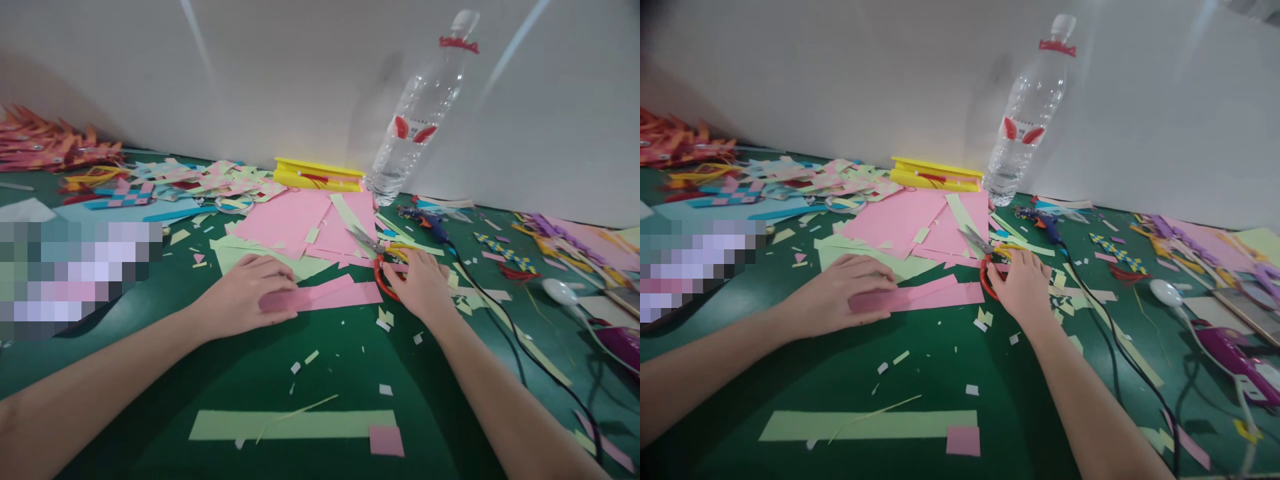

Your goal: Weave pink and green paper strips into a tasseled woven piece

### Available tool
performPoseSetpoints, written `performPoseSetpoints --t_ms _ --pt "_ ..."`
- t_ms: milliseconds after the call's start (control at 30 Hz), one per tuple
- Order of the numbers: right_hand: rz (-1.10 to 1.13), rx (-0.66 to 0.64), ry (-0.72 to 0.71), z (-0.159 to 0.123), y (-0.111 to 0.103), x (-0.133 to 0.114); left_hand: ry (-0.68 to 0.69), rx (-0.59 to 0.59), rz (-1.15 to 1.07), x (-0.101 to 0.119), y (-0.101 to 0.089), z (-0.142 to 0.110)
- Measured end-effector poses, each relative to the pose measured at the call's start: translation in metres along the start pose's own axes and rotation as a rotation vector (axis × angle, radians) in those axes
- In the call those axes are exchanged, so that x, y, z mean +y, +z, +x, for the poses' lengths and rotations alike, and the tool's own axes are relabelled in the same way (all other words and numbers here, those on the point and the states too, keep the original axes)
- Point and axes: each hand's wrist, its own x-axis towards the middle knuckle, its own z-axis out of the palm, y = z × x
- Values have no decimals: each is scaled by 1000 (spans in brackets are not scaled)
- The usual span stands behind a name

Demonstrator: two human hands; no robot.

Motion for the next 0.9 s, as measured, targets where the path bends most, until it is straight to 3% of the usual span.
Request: performPoseSetpoints --t_ms 200,333,400,600,900 --pt "-67 95 -47 1 -6 1 3 -45 -2 -3 2 -1" --pt "58 257 -194 2 -16 -4 -5 -33 -4 -4 2 -1" --pt "145 273 -284 2 -19 -7 3 -27 -6 -5 2 -1" --pt "274 13 -500 0 -19 -11 -2 -30 -11 -6 1 1" --pt "154 -112 -508 -4 -22 -17 5 -23 -28 -8 2 1"
